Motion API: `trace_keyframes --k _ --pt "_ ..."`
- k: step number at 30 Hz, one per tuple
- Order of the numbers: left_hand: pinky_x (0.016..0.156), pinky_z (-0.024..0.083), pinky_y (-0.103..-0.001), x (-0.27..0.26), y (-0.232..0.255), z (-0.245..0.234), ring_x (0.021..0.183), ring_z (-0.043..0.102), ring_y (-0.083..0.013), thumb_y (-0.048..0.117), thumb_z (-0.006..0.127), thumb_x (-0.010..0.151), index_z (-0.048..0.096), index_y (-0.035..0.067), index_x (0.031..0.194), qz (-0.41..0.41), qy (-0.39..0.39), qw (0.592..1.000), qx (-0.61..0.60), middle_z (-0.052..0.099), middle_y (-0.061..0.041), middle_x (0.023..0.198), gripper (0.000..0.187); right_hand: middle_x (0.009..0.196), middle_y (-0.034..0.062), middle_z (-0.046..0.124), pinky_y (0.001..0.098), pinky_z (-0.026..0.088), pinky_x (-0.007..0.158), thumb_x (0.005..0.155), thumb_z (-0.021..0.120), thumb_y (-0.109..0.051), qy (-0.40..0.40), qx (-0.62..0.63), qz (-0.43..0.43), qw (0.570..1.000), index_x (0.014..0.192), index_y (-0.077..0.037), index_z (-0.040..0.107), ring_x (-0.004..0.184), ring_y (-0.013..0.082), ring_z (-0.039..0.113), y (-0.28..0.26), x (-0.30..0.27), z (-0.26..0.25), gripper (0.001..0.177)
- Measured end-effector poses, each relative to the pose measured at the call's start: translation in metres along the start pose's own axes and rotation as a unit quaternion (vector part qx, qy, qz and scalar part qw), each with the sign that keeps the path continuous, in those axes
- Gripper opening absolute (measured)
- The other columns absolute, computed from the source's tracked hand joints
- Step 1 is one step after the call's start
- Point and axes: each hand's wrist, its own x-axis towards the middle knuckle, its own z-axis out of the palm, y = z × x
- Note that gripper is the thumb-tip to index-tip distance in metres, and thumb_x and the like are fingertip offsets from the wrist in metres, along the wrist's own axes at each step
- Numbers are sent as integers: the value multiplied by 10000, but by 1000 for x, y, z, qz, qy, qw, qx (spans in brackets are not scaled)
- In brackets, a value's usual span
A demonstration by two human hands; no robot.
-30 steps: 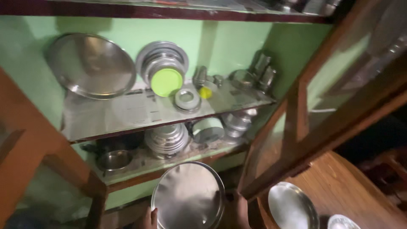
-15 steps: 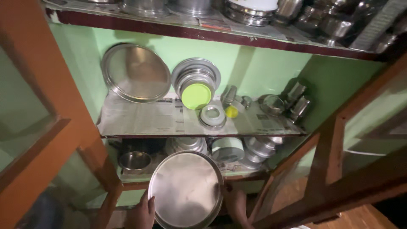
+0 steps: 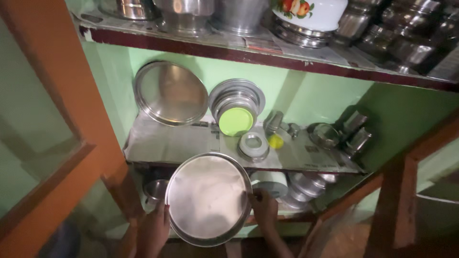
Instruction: The person moves metal plates and lids from a wooden dining table and arranges them on the shelves of a kitchen storage cabinet.
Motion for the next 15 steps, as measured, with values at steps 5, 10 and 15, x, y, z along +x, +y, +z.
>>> trace_keyframes --k 5,10,15 --pt "597 557 -486 40 0 -27 623 705 -380 218 536 946 514 76 1408 142 188 969 -73 740 -218 801 484 836 135 787 374 567 677 844 776 -238 -22 9 3 1000 1011 -17 748 718 245 743 -30 36 22 279" --pt "603 551 -500 81 6 -66 616 700 -383 230 555 952 535 128 1442 68 100 991 -61 733 -202 710 501 831 136 786 342 578 689 819 791 -225 30 40 -35 998 985 -19 770 715 221 752 -69 65 46 265" --pt "675 553 -513 107 27 -119 730 711 -383 291 545 966 633 183 1272 6 176 983 52 744 -164 813 337 864 138 783 338 575 697 836 784 -210 32 77 -23 996 1008 -15 763 745 209 756 -107 96 66 261"
